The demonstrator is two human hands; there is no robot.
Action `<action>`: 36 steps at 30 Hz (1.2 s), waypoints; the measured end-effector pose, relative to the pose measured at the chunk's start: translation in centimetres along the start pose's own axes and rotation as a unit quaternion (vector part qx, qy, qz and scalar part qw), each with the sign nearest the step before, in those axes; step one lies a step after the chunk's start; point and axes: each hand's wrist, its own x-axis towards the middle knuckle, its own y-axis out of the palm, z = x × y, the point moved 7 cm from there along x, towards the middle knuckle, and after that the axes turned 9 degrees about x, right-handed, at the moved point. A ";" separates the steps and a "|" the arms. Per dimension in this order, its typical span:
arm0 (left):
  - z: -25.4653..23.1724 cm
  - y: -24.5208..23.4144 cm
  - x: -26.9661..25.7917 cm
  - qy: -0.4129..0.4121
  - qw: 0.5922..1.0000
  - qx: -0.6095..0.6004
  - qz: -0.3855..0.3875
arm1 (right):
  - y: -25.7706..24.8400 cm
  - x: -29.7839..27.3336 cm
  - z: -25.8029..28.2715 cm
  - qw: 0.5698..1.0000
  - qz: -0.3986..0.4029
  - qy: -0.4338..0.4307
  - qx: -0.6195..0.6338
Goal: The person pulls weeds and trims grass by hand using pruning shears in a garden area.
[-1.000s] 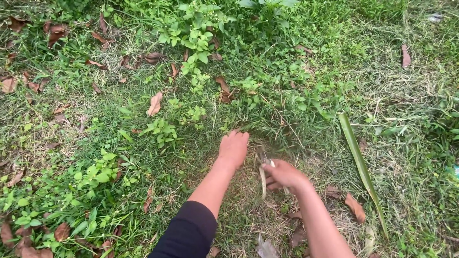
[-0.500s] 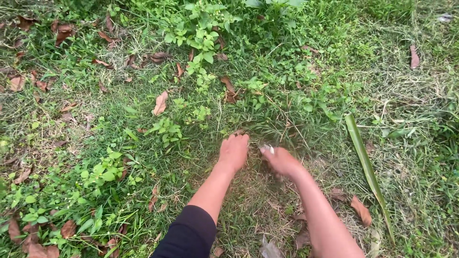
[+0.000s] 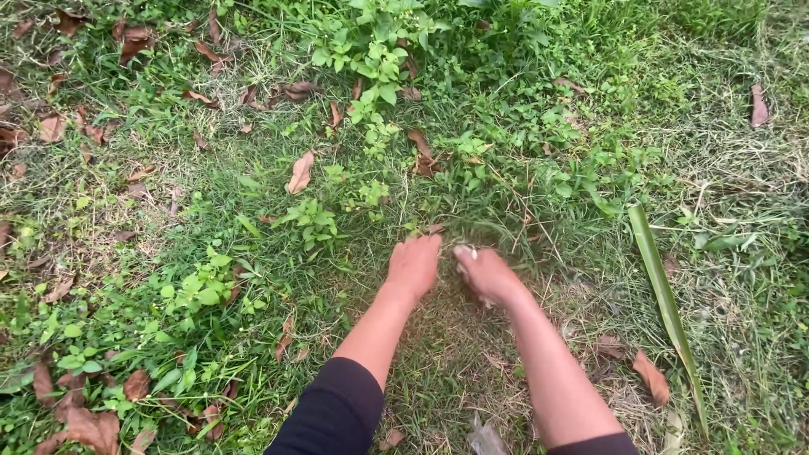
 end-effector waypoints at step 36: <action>-2.6 -2.3 -0.9 0.207 0.948 0.220 -0.100 | 0.6 -5.5 -5.0 0.920 0.121 0.083 0.363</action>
